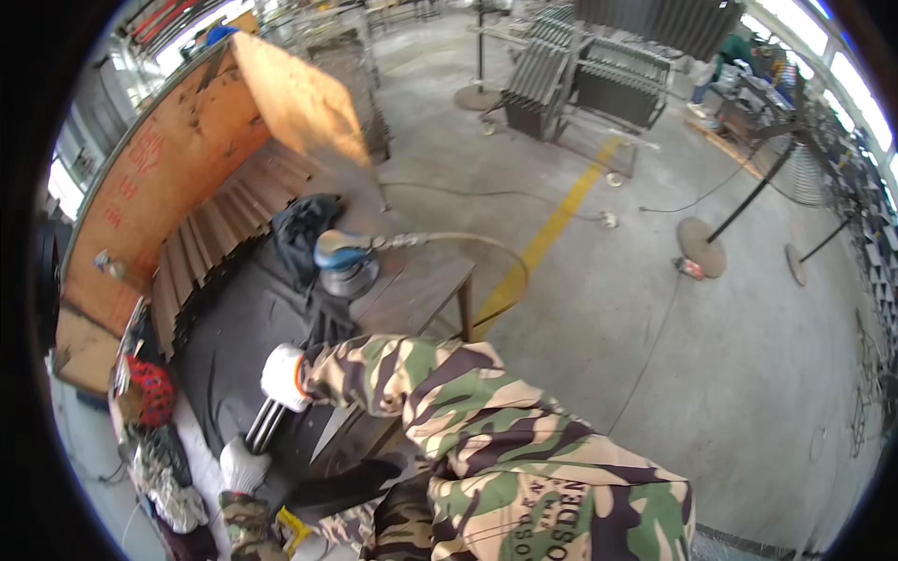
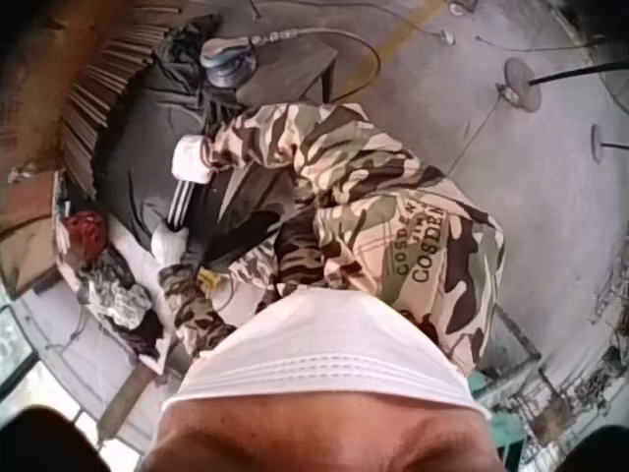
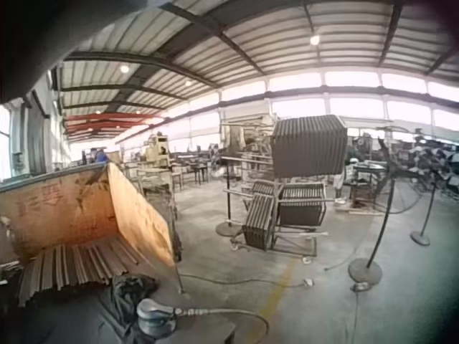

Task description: Sanding and polishing a bundle of metal rods using a handheld pneumatic or orbital sander at a workbench.

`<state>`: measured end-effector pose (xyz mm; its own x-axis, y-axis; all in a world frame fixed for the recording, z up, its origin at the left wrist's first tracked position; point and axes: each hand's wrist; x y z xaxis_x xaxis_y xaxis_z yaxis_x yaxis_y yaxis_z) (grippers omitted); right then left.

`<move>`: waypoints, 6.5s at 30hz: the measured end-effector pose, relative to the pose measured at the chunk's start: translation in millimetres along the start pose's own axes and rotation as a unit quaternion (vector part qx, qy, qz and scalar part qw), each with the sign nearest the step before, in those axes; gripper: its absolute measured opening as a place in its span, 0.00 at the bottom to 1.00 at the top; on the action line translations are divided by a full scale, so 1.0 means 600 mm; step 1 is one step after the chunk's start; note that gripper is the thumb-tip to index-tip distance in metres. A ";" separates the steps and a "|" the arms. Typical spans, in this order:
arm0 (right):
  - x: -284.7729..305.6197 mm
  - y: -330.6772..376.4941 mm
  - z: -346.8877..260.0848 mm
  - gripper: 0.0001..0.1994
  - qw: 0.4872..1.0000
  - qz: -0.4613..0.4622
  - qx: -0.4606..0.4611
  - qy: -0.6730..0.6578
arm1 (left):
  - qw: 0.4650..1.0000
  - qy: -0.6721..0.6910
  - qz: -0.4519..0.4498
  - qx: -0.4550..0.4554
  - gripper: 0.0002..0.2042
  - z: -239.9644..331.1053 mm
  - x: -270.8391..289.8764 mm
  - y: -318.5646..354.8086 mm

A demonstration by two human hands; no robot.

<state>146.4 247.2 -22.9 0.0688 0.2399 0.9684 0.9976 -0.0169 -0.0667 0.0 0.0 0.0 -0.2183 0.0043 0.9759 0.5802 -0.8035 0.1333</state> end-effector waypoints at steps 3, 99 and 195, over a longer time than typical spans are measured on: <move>0.040 0.007 0.004 0.08 0.997 -0.070 0.016 0.039 | 0.999 -0.050 0.021 0.000 0.18 0.048 0.006 0.000; 0.048 0.018 0.152 0.45 0.995 0.088 -0.009 0.035 | 0.968 -0.003 0.248 -0.035 0.56 -0.011 -0.013 -0.030; 0.191 -0.062 0.146 0.22 0.994 0.064 0.003 0.086 | 0.938 -0.095 0.333 0.018 0.29 0.050 -0.016 -0.086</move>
<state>117.3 360.2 69.7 0.1942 0.0669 0.9787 0.9808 -0.0313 -0.1925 -4.4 59.5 -10.9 0.3426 -0.3824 0.8581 0.5662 -0.6449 -0.5134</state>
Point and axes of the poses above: each hand's wrist, its own y-axis away from the middle knuckle, its own x-axis out of the back of the hand, z = x × y, and after that the axes turned 2 degrees about z, right-handed
